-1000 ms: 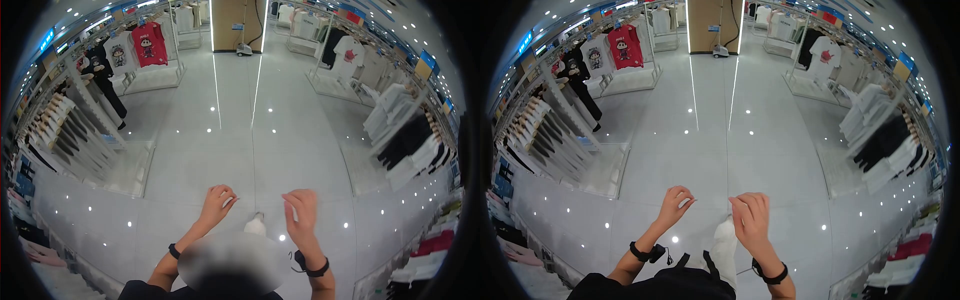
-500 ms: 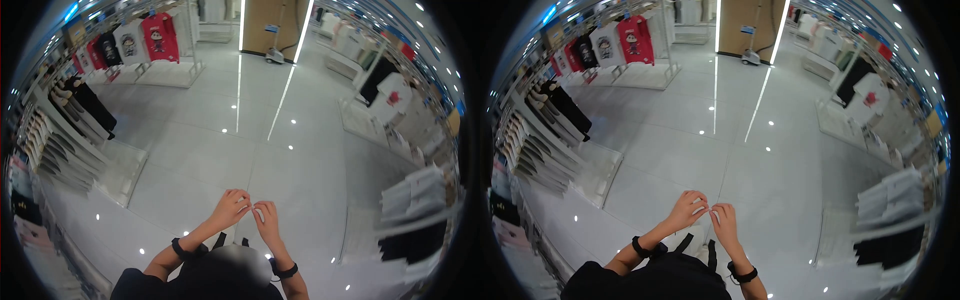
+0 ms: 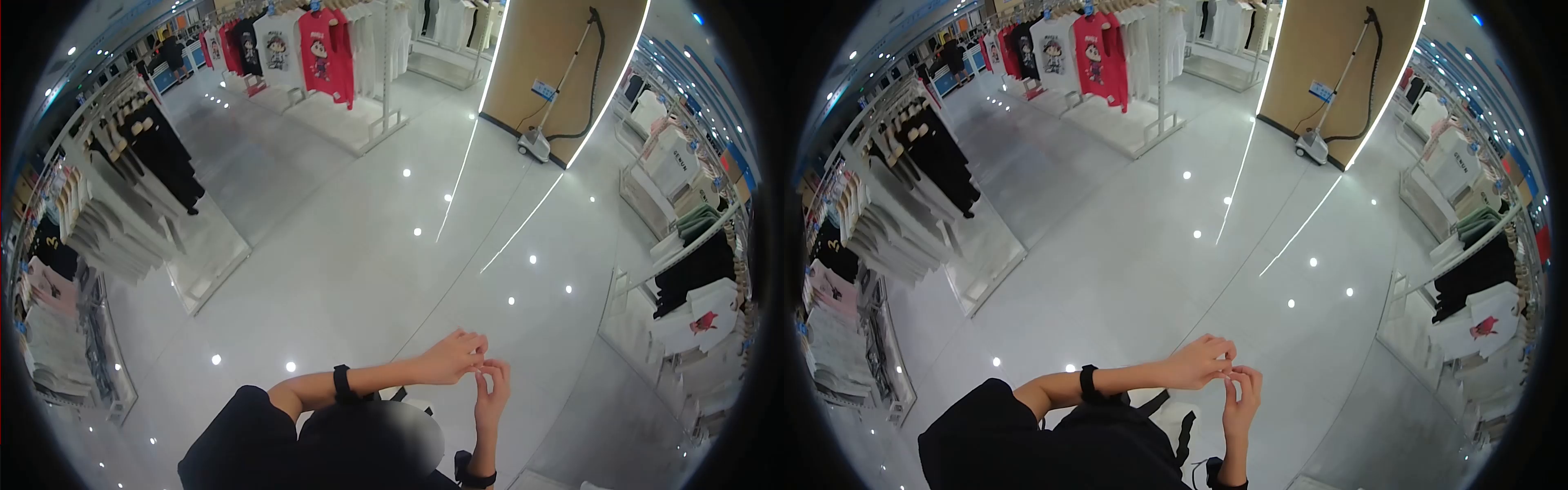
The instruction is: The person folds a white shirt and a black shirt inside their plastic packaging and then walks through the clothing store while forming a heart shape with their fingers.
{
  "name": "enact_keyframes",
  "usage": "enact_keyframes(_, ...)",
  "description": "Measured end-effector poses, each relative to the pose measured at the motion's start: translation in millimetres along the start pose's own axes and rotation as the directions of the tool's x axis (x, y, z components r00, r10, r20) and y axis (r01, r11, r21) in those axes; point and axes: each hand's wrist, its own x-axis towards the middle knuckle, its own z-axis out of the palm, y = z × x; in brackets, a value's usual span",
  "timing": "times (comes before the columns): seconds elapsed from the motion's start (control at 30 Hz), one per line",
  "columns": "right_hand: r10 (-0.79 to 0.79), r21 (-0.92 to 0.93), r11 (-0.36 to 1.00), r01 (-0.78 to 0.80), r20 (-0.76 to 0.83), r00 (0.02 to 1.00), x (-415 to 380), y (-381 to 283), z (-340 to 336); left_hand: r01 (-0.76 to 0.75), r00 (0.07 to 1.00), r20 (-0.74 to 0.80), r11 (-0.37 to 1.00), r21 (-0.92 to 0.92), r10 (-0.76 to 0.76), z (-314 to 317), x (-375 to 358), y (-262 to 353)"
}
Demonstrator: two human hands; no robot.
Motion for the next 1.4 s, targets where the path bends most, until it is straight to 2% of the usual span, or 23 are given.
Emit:
enact_keyframes(0.07, -0.029, 0.000, 1.000, 0.029, 0.024, 0.999, 59, 35, -25, 0.015, 0.999, 0.047, 1.000, 0.014, -0.016, 16, 64, -28)
enact_keyframes(0.27, -0.060, 0.090, 0.994, 0.054, 0.064, 0.996, 219, 172, -92, 0.123, 0.992, 0.038, 0.985, -0.121, -0.119, 84, 227, -133)
enact_keyframes(0.37, -0.091, 0.113, 0.990, 0.081, 0.087, 0.992, 310, 237, -142, 0.108, 0.994, 0.031, 0.975, -0.196, -0.104, 122, 328, -183)
enact_keyframes(0.47, -0.121, 0.152, 0.983, 0.105, 0.096, 0.988, 398, 284, -194, 0.117, 0.993, 0.036, 0.978, -0.172, -0.112, 146, 431, -211)
enact_keyframes(0.57, -0.112, 0.181, 0.979, 0.090, 0.115, 0.987, 481, 313, -240, 0.071, 0.997, 0.001, 0.997, -0.037, -0.071, 158, 529, -234)
enact_keyframes(0.67, -0.102, 0.179, 0.980, 0.083, 0.098, 0.990, 550, 353, -275, 0.163, 0.986, -0.024, 0.985, -0.056, -0.164, 173, 609, -259)
enact_keyframes(0.77, -0.101, 0.129, 0.987, 0.091, 0.067, 0.993, 627, 415, -304, 0.191, 0.979, -0.083, 0.981, 0.041, -0.187, 208, 692, -309)
enact_keyframes(0.87, -0.078, 0.127, 0.989, 0.072, 0.049, 0.996, 709, 477, -332, 0.172, 0.984, -0.051, 0.983, 0.067, -0.168, 234, 786, -366)
enact_keyframes(1.03, -0.027, 0.092, 0.995, 0.028, -0.012, 1.000, 866, 569, -398, 0.084, 0.995, 0.071, 0.987, -0.139, -0.075, 278, 965, -474)
enact_keyframes(1.17, 0.013, 0.041, 0.999, -0.010, -0.085, 0.996, 993, 621, -483, 0.105, 0.981, 0.185, 0.956, -0.274, -0.055, 305, 1126, -519)
enact_keyframes(1.4, 0.152, 0.114, 0.986, -0.125, -0.270, 0.951, 1170, 751, -596, 0.175, 0.978, 0.178, 0.879, -0.443, -0.105, 388, 1363, -610)
